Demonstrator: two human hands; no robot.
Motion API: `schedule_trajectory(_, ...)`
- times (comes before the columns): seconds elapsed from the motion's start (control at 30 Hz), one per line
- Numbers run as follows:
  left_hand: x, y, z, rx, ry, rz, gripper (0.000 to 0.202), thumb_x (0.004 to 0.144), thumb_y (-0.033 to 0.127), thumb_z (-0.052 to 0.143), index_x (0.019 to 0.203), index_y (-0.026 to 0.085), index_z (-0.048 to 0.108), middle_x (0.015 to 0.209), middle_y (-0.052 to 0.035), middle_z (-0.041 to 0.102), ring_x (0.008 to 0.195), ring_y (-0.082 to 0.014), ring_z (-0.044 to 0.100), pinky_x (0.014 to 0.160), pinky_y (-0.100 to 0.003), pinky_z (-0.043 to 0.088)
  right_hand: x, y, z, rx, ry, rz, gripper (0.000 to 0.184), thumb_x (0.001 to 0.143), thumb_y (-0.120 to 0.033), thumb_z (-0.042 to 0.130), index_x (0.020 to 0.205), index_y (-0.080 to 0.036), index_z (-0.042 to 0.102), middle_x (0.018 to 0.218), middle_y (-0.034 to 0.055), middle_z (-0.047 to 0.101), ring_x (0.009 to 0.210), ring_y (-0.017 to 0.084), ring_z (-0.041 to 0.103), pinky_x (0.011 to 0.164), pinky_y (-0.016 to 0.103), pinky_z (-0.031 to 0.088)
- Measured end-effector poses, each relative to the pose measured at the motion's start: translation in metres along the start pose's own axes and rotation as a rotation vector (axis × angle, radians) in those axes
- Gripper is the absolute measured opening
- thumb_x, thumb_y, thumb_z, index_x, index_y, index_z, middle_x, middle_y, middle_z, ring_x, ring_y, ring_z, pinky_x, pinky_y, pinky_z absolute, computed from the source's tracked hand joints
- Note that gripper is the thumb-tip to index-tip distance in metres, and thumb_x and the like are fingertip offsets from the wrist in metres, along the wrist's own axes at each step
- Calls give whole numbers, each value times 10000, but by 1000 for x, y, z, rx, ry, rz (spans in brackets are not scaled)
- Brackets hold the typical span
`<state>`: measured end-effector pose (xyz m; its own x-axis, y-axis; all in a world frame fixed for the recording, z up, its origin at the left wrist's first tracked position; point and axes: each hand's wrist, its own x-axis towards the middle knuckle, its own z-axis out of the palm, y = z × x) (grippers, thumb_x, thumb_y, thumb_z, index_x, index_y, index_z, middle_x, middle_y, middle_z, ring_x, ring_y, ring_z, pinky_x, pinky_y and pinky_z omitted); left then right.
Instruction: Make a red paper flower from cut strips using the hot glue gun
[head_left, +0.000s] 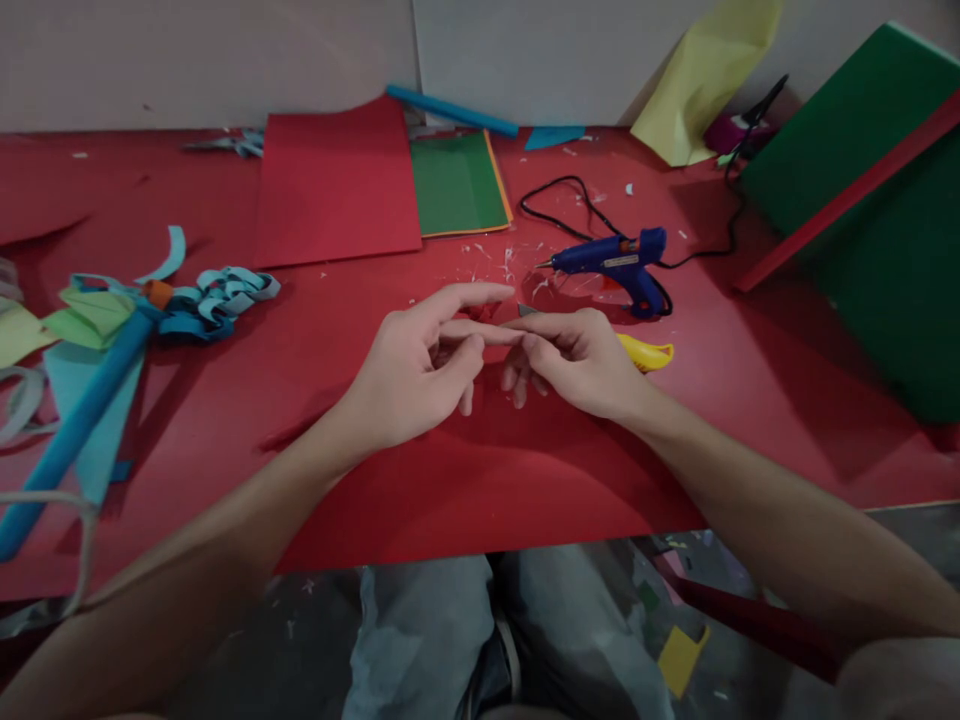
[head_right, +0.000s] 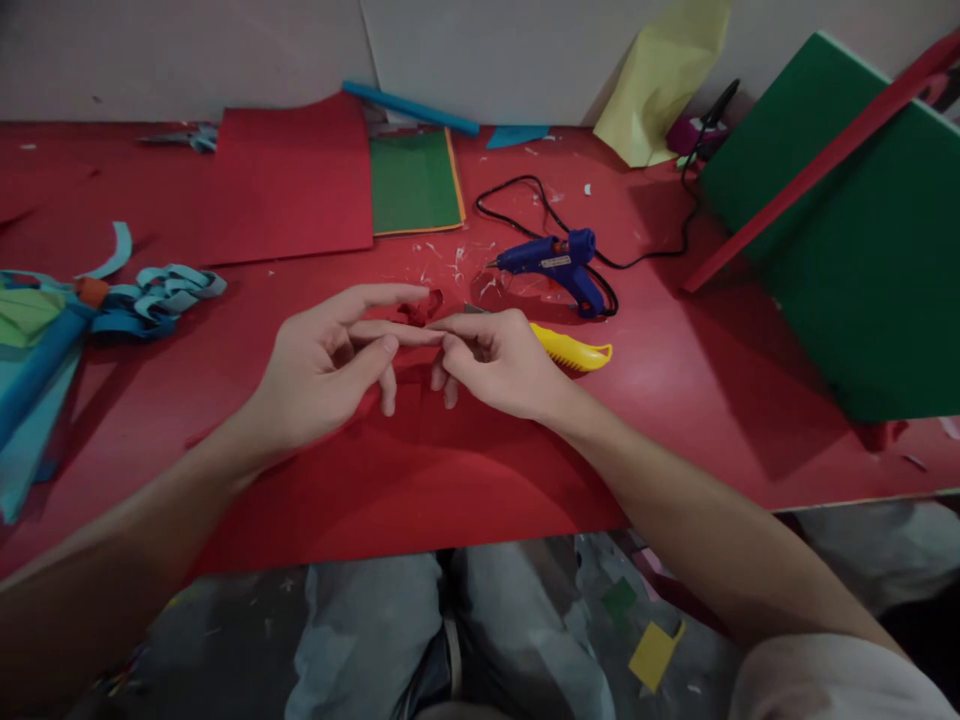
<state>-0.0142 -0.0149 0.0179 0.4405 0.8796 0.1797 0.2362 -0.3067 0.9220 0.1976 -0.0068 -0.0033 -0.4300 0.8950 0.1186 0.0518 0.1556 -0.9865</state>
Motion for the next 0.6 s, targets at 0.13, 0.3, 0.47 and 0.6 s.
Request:
schedule_trajectory(0.13, 2, -1, -1, 9, 38, 0, 355, 1045, 339, 529, 1366, 243, 647, 1145, -86, 829, 461, -108, 619, 490, -307, 541, -1, -1, -1, 11, -20, -5, 168, 938, -217, 551, 864, -162, 691, 672, 5, 751, 485, 117, 696, 454, 219, 458)
schedule_trajectory(0.3, 15, -14, -11, 88, 272, 92, 249, 1085, 517, 547, 1179, 310, 650, 814, 8, 688, 515, -126, 516, 472, -328, 434, 1, 3, -1, 10, 76, -23, 288, 1043, -378, 532, 877, -179, 658, 623, -14, 688, 431, 94, 620, 437, 227, 420)
schedule_trajectory(0.47, 22, -25, -25, 386, 325, 87, 525, 1095, 699, 401, 1081, 253, 678, 551, 57, 375, 485, -116, 372, 533, -327, 325, 4, 12, 0, -83, 276, -84, 115, 1009, -260, 575, 903, -221, 596, 708, -23, 667, 493, 78, 550, 481, 232, 411)
schedule_trajectory(0.6, 15, -23, -17, 817, 187, 17, 481, 1027, 624, 558, 1226, 206, 688, 919, -69, 709, 884, -263, 675, 770, -396, 479, 3, 15, -1, -337, 312, -188, 313, 921, -136, 621, 1217, -234, 647, 1068, 53, 724, 689, 127, 604, 645, 298, 525)
